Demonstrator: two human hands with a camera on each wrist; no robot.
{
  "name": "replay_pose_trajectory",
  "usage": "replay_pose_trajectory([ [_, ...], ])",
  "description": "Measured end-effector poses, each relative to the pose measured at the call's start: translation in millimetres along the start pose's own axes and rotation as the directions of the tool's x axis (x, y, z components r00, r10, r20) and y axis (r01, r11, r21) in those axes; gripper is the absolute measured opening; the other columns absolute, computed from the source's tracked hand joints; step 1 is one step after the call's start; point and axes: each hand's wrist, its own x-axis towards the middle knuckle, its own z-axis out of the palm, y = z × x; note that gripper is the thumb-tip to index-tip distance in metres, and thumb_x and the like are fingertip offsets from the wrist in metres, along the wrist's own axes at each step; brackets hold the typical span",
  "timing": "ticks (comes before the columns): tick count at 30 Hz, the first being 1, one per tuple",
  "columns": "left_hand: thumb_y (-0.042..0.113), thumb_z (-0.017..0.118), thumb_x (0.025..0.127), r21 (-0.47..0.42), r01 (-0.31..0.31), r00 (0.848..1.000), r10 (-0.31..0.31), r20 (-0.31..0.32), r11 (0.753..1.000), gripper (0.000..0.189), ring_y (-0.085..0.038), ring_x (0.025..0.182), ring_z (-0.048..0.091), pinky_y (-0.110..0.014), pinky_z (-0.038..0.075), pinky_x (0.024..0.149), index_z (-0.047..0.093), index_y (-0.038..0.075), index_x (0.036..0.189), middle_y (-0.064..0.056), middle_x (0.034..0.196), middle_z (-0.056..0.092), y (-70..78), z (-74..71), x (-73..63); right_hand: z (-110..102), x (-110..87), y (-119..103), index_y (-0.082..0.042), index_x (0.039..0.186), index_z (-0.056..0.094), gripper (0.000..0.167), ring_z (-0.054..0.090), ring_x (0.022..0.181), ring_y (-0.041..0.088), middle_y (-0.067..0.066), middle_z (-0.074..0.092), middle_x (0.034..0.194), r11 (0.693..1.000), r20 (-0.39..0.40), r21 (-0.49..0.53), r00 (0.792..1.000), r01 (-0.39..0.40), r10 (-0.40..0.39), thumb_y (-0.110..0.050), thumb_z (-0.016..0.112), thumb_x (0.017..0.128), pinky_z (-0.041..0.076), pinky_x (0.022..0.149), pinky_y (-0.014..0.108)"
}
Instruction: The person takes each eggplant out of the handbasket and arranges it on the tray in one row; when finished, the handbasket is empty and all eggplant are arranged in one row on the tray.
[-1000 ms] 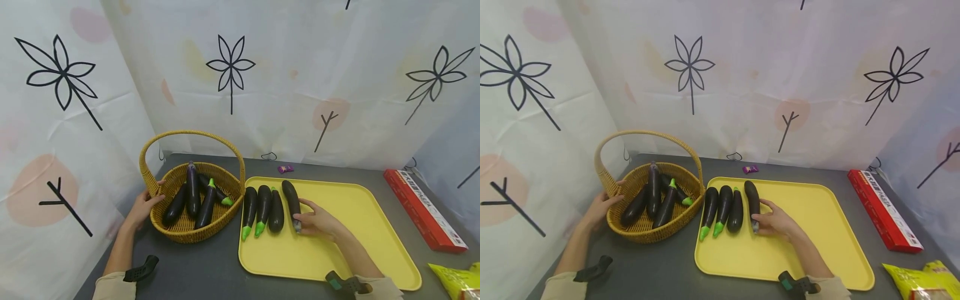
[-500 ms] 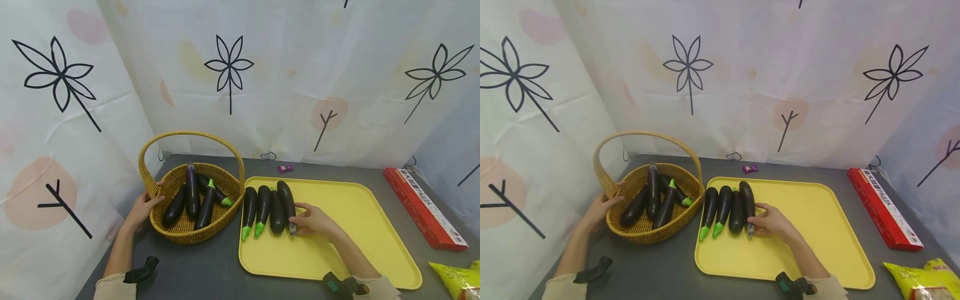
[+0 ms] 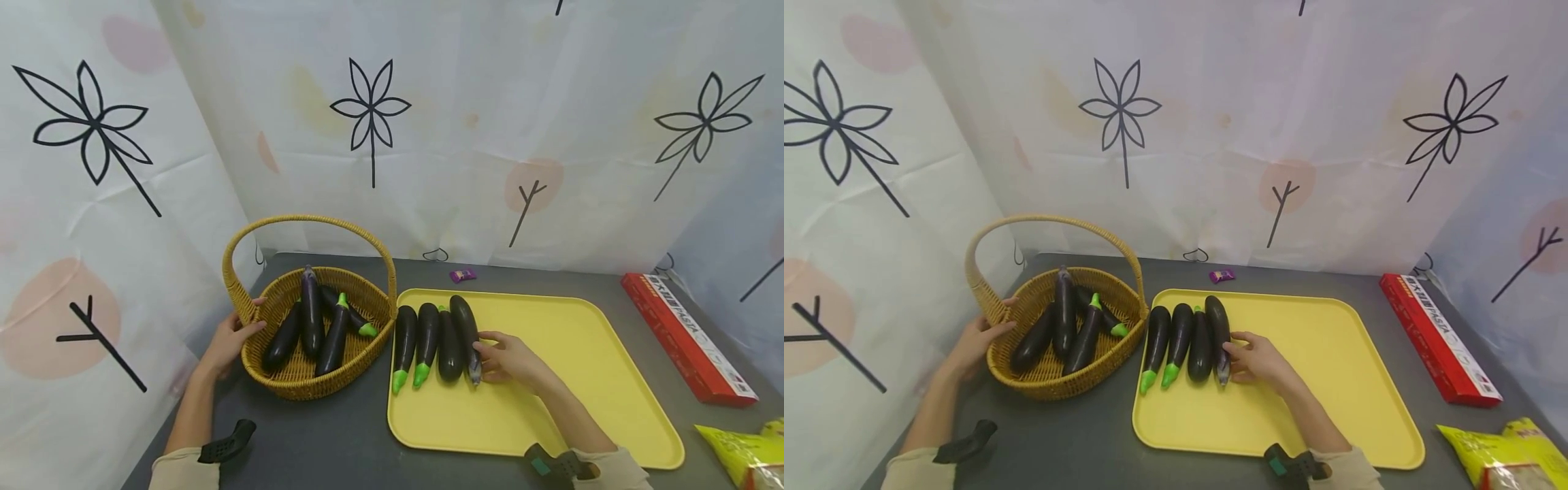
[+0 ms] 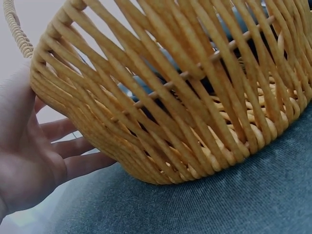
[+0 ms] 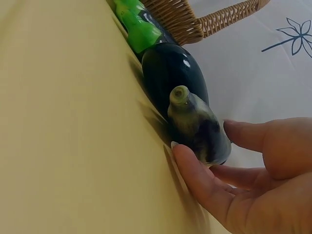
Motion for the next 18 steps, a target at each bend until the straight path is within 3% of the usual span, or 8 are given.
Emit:
replay_pose_trajectory([
  [7,0.023,0.053,0.1,-0.024,0.007,1.0,-0.007,-0.005,1.0,0.059,-0.007,0.102,0.05,-0.024,0.046,0.078,0.028,0.005,0.15,-0.028,0.138,0.038,-3.1,0.4,-1.0,-5.6,-0.2,-0.4,0.011,0.143,0.027,0.062,0.063,0.085,0.025,0.02,0.06,0.106,1.0,-0.004,-0.002,1.0,-0.004,0.004,-0.026,0.052,0.1,0.054,0.073,0.038],
  [14,0.023,0.051,0.1,-0.027,0.034,0.999,-0.034,-0.004,0.999,0.06,-0.032,0.12,0.042,-0.031,0.044,0.083,0.025,0.008,0.152,-0.027,0.142,0.034,-2.5,1.2,-0.3,-19.5,-4.8,-9.0,0.01,0.143,0.029,0.061,0.06,0.099,0.034,0.031,0.05,0.118,0.999,-0.108,0.012,0.994,0.031,-0.029,-0.031,0.049,0.101,0.052,0.078,0.038],
  [18,0.023,0.052,0.1,-0.036,0.026,1.0,-0.026,0.0,0.999,0.059,-0.034,0.121,0.04,-0.03,0.044,0.083,0.025,0.008,0.151,-0.028,0.142,0.034,-0.9,1.9,-0.9,-26.5,-3.0,-14.4,0.009,0.145,0.024,0.065,0.056,0.105,0.032,0.029,0.043,0.123,0.99,-0.081,0.12,0.995,0.069,-0.059,-0.036,0.045,0.102,0.05,0.084,0.037],
])
